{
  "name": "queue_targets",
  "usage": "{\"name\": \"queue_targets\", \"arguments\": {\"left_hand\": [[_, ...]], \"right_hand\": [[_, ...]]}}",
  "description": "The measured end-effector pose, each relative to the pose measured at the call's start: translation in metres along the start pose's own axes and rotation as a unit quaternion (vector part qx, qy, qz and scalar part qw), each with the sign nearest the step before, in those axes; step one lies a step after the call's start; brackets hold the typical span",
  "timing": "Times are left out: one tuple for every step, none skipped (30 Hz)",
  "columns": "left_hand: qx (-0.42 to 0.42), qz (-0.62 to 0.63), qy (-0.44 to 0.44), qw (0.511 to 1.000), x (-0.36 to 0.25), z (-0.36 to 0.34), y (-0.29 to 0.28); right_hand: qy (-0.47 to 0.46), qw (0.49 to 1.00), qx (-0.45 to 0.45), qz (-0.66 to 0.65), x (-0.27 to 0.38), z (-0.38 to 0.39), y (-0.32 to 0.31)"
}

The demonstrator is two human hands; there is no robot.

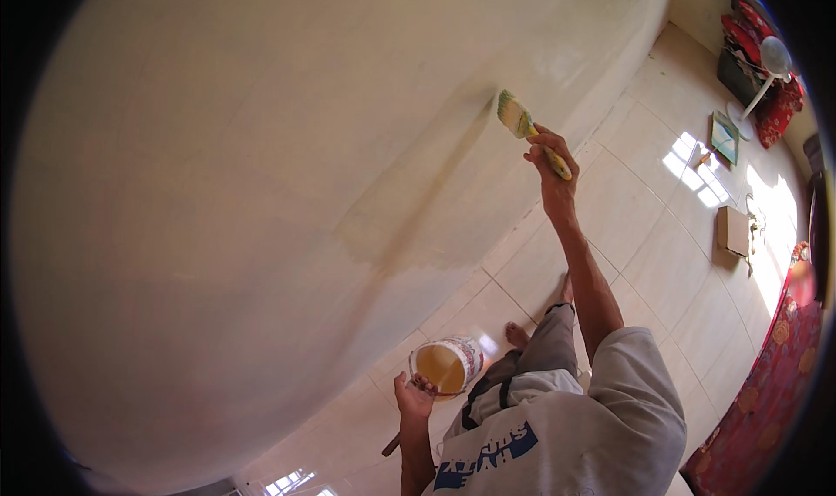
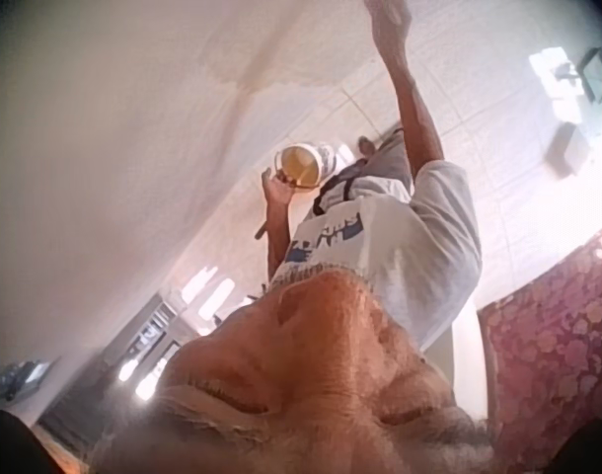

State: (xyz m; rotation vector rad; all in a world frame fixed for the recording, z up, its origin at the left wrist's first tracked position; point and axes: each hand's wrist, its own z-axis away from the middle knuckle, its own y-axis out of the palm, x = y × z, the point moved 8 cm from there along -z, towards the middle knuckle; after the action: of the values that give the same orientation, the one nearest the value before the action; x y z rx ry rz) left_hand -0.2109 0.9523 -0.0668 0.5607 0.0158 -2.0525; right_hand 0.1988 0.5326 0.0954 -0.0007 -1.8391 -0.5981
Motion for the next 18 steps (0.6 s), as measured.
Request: {"name": "queue_targets", "arguments": {"left_hand": [[-0.001, -0.003, -0.001, 1.000, 0.000, -0.001, 0.000], [-0.002, -0.005, -0.001, 1.000, 0.000, -0.001, 0.000], [-0.001, -0.003, -0.003, 1.000, 0.000, -0.002, 0.002], [-0.001, 0.000, -0.004, 1.000, 0.000, -0.001, 0.003], [-0.002, 0.004, -0.005, 1.000, -0.001, 0.000, 0.003], [-0.003, 0.008, -0.004, 1.000, -0.001, -0.001, 0.004], [-0.004, 0.013, -0.003, 1.000, -0.001, -0.001, 0.002], [-0.007, 0.017, -0.002, 1.000, -0.001, -0.002, 0.000], [-0.007, 0.017, -0.002, 1.000, -0.001, -0.002, -0.001], [-0.007, 0.017, -0.002, 1.000, -0.001, -0.002, -0.001], [-0.008, 0.016, -0.002, 1.000, -0.001, -0.002, -0.002], [0.001, 0.017, -0.005, 1.000, -0.001, -0.003, -0.001], [0.010, 0.018, -0.006, 1.000, 0.000, -0.004, -0.001], [0.018, 0.020, -0.008, 1.000, 0.000, -0.004, -0.001], [0.011, 0.017, -0.006, 1.000, 0.001, -0.003, -0.001], [0.005, 0.013, -0.005, 1.000, 0.000, -0.002, 0.001], [-0.001, 0.010, -0.003, 1.000, 0.000, -0.001, 0.002], [-0.002, 0.006, -0.003, 1.000, 0.000, -0.001, 0.005]], "right_hand": [[-0.010, 1.000, 0.004, 0.012, 0.001, 0.010, 0.009], [-0.053, 0.998, 0.018, 0.040, 0.006, 0.022, 0.023], [-0.109, 0.991, 0.025, 0.069, 0.013, 0.034, 0.040], [-0.105, 0.991, 0.039, 0.077, 0.021, 0.048, 0.059], [-0.108, 0.988, 0.061, 0.095, 0.026, 0.063, 0.075], [-0.087, 0.988, 0.091, 0.091, 0.026, 0.077, 0.088], [-0.106, 0.983, 0.111, 0.100, 0.036, 0.090, 0.100], [-0.093, 0.981, 0.145, 0.086, 0.042, 0.099, 0.109], [-0.080, 0.979, 0.179, 0.057, 0.044, 0.108, 0.113], [-0.066, 0.975, 0.211, 0.029, 0.045, 0.114, 0.117], [-0.044, 0.970, 0.240, 0.003, 0.045, 0.113, 0.118], [-0.023, 0.963, 0.267, -0.021, 0.043, 0.112, 0.116], [-0.018, 0.964, 0.263, -0.028, 0.037, 0.103, 0.111], [0.012, 0.972, 0.233, -0.034, 0.028, 0.092, 0.101], [0.074, 0.975, 0.193, -0.077, 0.012, 0.078, 0.089], [0.107, 0.973, 0.154, -0.133, 0.004, 0.063, 0.077], [0.094, 0.979, 0.119, -0.133, 0.000, 0.048, 0.063], [0.098, 0.981, 0.089, -0.140, -0.010, 0.036, 0.046]]}}
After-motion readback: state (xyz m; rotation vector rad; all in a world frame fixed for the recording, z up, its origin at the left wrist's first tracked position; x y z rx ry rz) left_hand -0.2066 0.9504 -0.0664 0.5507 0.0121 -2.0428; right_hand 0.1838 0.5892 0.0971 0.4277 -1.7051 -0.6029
